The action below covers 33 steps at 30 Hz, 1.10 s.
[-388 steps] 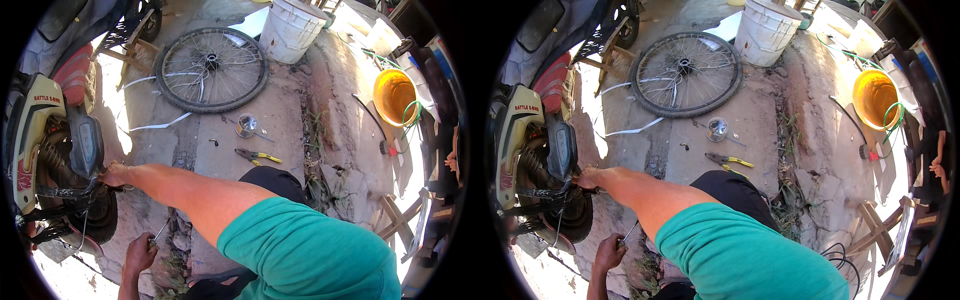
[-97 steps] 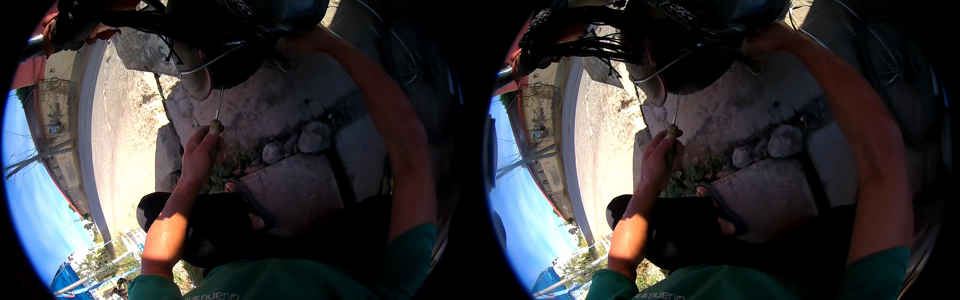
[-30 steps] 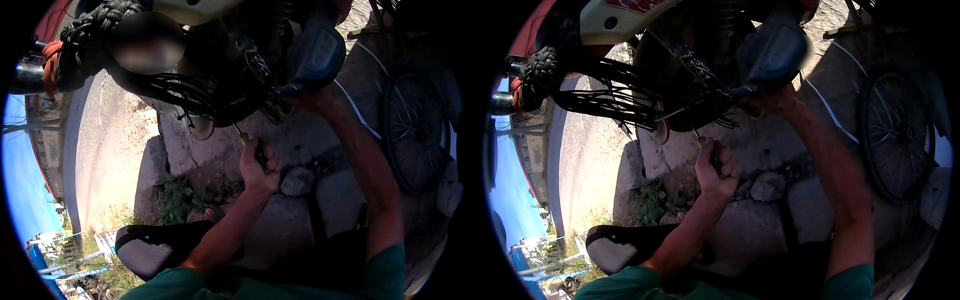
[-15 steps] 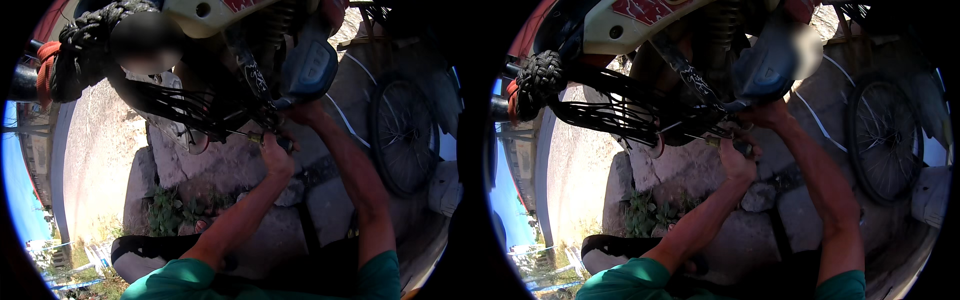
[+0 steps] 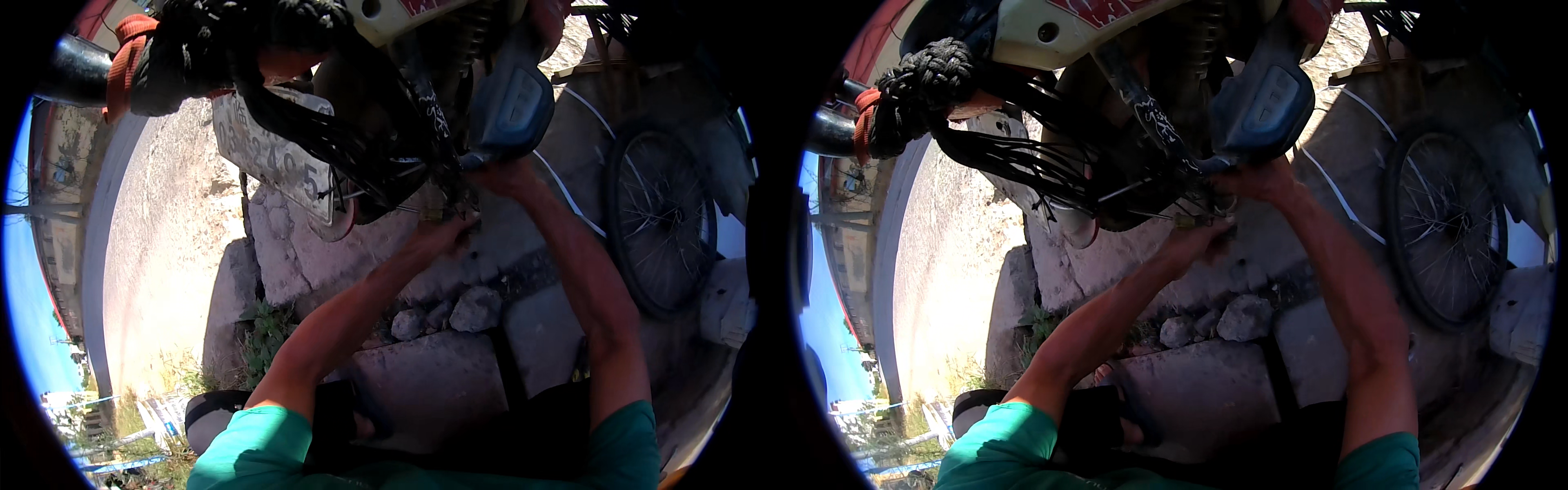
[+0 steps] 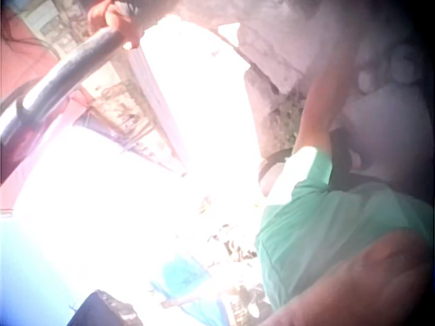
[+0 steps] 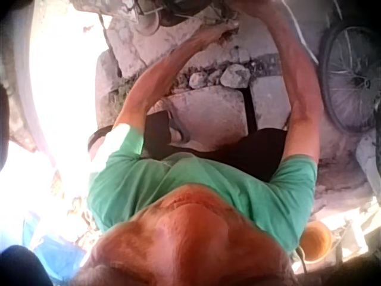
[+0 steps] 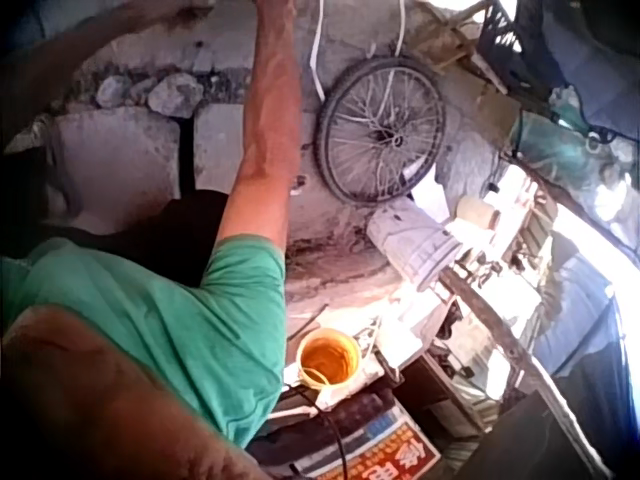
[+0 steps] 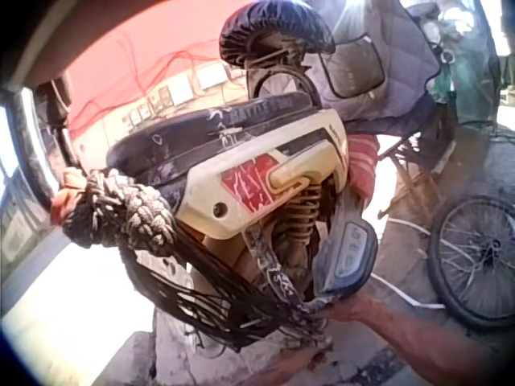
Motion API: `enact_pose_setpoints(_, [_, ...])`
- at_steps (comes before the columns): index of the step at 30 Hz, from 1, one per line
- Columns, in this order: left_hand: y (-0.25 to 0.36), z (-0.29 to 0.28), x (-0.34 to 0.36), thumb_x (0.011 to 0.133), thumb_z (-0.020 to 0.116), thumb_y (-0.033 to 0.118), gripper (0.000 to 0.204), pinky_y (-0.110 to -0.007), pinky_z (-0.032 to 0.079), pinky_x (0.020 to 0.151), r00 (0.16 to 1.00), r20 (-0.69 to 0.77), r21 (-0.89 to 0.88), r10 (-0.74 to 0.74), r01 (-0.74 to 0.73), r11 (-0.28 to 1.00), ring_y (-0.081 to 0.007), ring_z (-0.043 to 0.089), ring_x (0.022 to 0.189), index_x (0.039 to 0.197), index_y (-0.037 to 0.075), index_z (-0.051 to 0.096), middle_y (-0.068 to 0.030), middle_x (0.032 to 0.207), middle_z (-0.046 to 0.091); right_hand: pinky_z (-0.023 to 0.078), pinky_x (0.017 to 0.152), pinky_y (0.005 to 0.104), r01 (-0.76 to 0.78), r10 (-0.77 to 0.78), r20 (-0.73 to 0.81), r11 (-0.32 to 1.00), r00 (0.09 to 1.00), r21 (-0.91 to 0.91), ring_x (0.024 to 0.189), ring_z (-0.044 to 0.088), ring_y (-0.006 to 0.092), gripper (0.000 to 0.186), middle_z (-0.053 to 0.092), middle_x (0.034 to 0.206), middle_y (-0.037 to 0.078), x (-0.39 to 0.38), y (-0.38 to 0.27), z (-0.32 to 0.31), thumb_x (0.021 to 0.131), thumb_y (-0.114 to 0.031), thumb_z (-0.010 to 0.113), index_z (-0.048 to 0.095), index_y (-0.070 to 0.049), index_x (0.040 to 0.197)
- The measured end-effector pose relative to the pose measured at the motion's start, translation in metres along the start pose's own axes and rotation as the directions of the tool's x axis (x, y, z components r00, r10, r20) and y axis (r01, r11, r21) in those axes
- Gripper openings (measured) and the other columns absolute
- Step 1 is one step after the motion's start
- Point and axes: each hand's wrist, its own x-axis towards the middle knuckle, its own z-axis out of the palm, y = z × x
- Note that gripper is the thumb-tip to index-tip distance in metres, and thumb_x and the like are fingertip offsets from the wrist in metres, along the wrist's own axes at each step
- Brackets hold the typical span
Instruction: The person is repairing a motorcycle, using a screwdriver to adjust components near the rear wheel and engine area. They repeatedly tighten or loosen screws while seated on the ground.
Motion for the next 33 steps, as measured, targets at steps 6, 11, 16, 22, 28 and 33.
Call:
enact_pose_setpoints(6, [-0.033, -0.022, 0.020, 0.081, 0.074, 0.049, 0.047, -0.029, 0.052, 0.052, 0.994, -0.073, 0.274, -0.078, 0.095, 0.957, -0.0126, 0.065, 0.063, 0.103, 0.008, 0.070, -0.0053, 0.073, 0.067, 0.050, 0.089, 0.0452, 0.164, -0.181, -0.198, 0.981, 0.963, -0.100, 0.102, 0.061, 0.0316, 0.056, 0.062, 0.109, 0.010, -0.001, -0.009, -0.004, 0.074, -0.048, 0.081, 0.061, -0.015, 0.114])
enact_pose_setpoints(11, [-0.081, -0.035, 0.065, 0.079, 0.068, 0.045, 0.045, -0.040, 0.054, 0.077, 0.850, -0.222, 0.704, 0.478, -0.199, 0.681, -0.0241, 0.070, 0.083, 0.096, 0.003, 0.071, -0.0111, 0.083, 0.071, 0.049, 0.090, 0.0436, 0.258, -0.271, -0.182, 0.962, 0.945, -0.092, 0.102, 0.060, 0.0293, 0.055, 0.062, 0.110, 0.008, 0.015, -0.013, -0.011, 0.075, -0.047, 0.081, 0.061, -0.015, 0.115])
enact_pose_setpoints(16, [-0.072, -0.020, 0.026, 0.081, 0.073, 0.032, 0.033, -0.037, 0.054, 0.073, 0.918, -0.294, 0.310, 0.268, -0.174, 0.935, -0.0184, 0.067, 0.073, 0.087, 0.000, 0.068, -0.0088, 0.075, 0.069, 0.051, 0.088, 0.0461, 0.209, -0.225, -0.104, 0.967, 0.969, -0.147, 0.100, 0.064, 0.0247, 0.040, 0.064, 0.109, 0.002, -0.009, 0.005, 0.009, 0.079, -0.050, 0.073, 0.066, -0.021, 0.107])
enact_pose_setpoints(22, [-0.052, -0.014, -0.038, 0.085, 0.074, 0.027, 0.028, -0.029, 0.050, 0.056, 0.944, -0.207, 0.142, 0.258, -0.232, 0.962, -0.0106, 0.061, 0.065, 0.084, 0.000, 0.065, -0.0043, 0.072, 0.066, 0.052, 0.087, 0.0442, 0.304, -0.367, -0.250, 0.917, 0.896, -0.258, 0.100, 0.064, 0.0241, 0.040, 0.064, 0.108, 0.006, -0.003, -0.003, 0.005, 0.081, -0.046, 0.073, 0.067, -0.022, 0.112])
enact_pose_setpoints(28, [-0.038, -0.003, -0.069, 0.089, 0.072, 0.027, 0.028, -0.026, 0.047, 0.052, 0.977, -0.136, -0.170, 0.163, -0.185, 0.968, -0.0108, 0.060, 0.064, 0.098, 0.003, 0.062, -0.0044, 0.080, 0.065, 0.050, 0.090, 0.0433, 0.050, -0.048, -0.028, 0.993, 0.998, 0.107, 0.107, 0.062, 0.0285, 0.049, 0.063, 0.111, 0.009, -0.006, -0.008, 0.001, 0.082, -0.045, 0.074, 0.063, -0.018, 0.121])
enact_pose_setpoints(33, [-0.023, -0.008, -0.083, 0.090, 0.071, 0.026, 0.028, -0.027, 0.048, 0.055, 0.976, 0.021, -0.301, 0.218, -0.202, 0.932, -0.0122, 0.061, 0.071, 0.102, 0.004, 0.061, -0.0052, 0.083, 0.065, 0.050, 0.089, 0.0420, -0.234, 0.168, 0.244, 0.933, 0.955, 0.273, 0.105, 0.063, 0.0293, 0.050, 0.064, 0.116, 0.010, -0.001, -0.027, -0.003, 0.083, -0.045, 0.073, 0.063, -0.012, 0.119])
